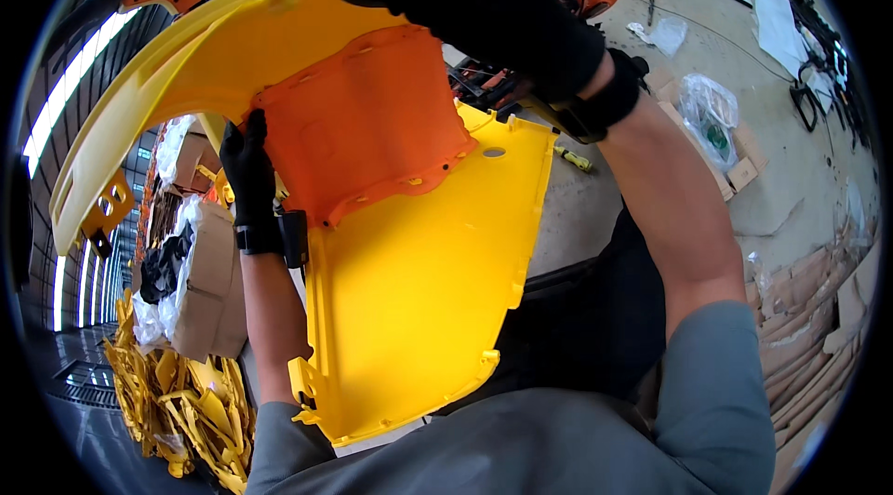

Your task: The person assembles plastic body panels onto a motorcycle frame, aligning the orange and yellow components and securing them with a power drill and fasteners.

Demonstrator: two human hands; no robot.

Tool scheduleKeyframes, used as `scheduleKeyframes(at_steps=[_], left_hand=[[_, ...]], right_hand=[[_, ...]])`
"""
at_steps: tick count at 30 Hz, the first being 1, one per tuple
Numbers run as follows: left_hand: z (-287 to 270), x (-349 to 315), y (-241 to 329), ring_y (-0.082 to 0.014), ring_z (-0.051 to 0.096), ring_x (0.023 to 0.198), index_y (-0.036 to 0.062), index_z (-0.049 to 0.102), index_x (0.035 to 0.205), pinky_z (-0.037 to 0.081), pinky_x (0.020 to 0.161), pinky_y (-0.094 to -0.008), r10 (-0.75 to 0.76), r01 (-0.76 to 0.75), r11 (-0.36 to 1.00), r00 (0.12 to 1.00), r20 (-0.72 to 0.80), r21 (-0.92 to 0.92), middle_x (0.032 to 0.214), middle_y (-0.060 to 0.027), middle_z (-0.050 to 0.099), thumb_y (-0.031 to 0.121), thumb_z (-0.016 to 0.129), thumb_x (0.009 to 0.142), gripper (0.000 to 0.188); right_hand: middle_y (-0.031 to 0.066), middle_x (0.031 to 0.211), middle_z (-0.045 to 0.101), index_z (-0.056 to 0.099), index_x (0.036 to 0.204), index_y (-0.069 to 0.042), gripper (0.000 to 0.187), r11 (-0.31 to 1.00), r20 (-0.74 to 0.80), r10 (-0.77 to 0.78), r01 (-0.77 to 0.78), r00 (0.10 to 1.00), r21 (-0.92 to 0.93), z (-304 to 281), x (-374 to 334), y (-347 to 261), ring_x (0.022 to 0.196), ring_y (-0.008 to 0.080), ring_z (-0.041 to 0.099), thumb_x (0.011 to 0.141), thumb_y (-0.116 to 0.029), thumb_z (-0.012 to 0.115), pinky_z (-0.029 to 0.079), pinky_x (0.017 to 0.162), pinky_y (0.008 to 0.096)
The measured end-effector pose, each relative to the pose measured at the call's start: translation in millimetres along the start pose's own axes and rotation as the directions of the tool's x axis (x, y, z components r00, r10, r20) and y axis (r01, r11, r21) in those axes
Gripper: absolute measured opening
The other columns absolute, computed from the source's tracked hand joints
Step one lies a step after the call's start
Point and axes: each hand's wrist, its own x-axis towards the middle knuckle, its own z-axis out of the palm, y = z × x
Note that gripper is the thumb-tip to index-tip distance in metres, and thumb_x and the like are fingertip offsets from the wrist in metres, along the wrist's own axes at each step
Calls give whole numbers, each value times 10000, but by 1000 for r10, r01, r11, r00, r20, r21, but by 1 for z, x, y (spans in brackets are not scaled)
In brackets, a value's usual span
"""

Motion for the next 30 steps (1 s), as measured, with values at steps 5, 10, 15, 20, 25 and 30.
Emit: scheduleKeyframes(at_steps=[5, 10, 15, 20, 25, 30], left_hand=[[-10, -1, -10, -87, 545, 898, 3, 564, 1189, 428, 780, -232, -14, 17, 960, 1000, 13, -278, 1031, -4, 614, 125, 612, 911, 308], [-3, -1, -3, -81, 550, 881, -1, 568, 1189, 424, 772, -222, -76, 73, 987, 997, -19, -142, 1016, 2, 615, 146, 635, 904, 328], [-15, 5, -13, -67, 550, 865, -6, 607, 1135, 427, 753, -219, -36, 36, 999, 999, -29, -25, 971, 4, 628, 171, 591, 943, 261], [-10, 7, -14, -56, 546, 845, -15, 605, 1145, 424, 742, -215, -22, 23, 999, 999, -43, 26, 962, 11, 630, 198, 576, 958, 285], [-3, 1, -7, -49, 541, 834, -20, 608, 1135, 422, 734, -214, 38, -35, 998, 997, -73, 42, 950, 21, 627, 201, 578, 958, 285], [-5, 2, -5, -58, 537, 837, -18, 612, 1129, 417, 730, -213, 52, -52, 990, 999, 5, 130, 938, 17, 623, 196, 577, 956, 278]], right_hand=[[98, 789, 629, 624, 914, -11, 118, 984, -6, 93, -91, 996, 155, 6, 12, -17, 711, 177, 594, 852, -106, 655, 466, 661, 294], [117, 694, 551, 570, 829, -10, 158, 986, -34, -26, 31, 999, 161, 16, 18, 1, 628, 209, 535, 878, -146, 634, 428, 599, 316], [124, 703, 559, 574, 836, -11, 126, 984, -31, -78, 82, 996, 156, 18, 17, 4, 635, 226, 542, 871, -120, 627, 438, 606, 318], [133, 713, 573, 579, 845, -8, 101, 985, 36, -83, 77, 996, 153, 7, 19, 9, 647, 245, 559, 866, -100, 617, 448, 615, 321], [156, 737, 591, 586, 868, -3, 117, 980, 102, -179, 187, 979, -66, -3, 21, 5, 672, 301, 581, 858, -112, 627, 464, 626, 353], [171, 761, 599, 593, 891, -5, 124, 988, 119, -150, 152, 981, -11, -14, 14, 8, 690, 341, 589, 854, -117, 628, 469, 623, 367]])
